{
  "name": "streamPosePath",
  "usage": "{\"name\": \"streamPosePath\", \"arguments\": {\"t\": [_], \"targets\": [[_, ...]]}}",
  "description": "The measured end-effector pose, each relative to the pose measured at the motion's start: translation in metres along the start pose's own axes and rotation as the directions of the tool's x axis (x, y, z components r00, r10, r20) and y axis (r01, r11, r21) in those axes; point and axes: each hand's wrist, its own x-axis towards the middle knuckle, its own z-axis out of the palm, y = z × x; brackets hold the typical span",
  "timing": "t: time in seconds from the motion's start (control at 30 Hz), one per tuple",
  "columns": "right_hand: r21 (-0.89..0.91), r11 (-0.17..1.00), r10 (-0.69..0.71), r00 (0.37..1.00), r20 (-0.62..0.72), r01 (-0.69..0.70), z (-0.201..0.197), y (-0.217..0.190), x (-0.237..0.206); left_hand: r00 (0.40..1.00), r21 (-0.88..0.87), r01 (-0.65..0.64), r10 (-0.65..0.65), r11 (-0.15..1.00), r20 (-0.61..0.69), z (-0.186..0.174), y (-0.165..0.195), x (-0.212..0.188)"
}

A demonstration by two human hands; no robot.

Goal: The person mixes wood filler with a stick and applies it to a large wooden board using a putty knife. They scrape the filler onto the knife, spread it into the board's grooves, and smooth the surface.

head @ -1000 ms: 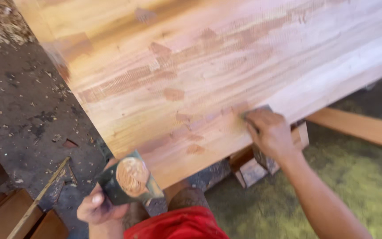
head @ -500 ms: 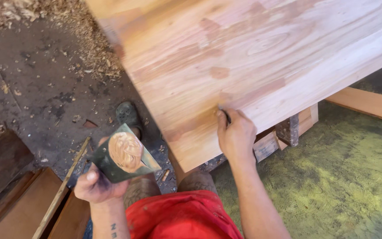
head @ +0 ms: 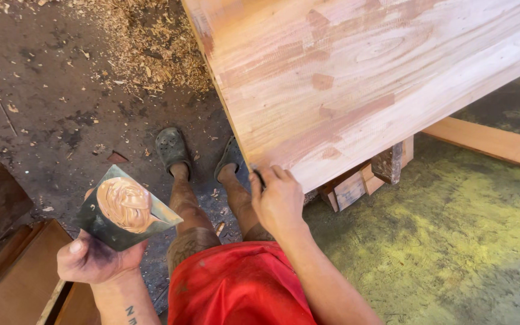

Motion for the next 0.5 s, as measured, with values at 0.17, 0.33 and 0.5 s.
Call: {"name": "streamPosePath", "arguments": {"t": [0.17,0.33,0.5], "targets": [[-0.073,0.997,0.047,0.932,0.36,-0.022,-0.028,0.031,-0.003,0.999,-0.03,0.036,-0.035,0.999,0.036,-0.011,-0.01,-0.012],[0.138,0.986,-0.113,0.982,0.149,0.093,-0.1,0.125,0.01,0.992,0.046,0.123,-0.125,0.991,0.029,-0.002,-0.026,-0.01],[-0.134,0.969,-0.204,0.978,0.035,0.207,-0.16,0.227,0.057,0.99,0.041,0.13,-0.132,0.991,0.058,0.023,-0.095,0.021]]}}
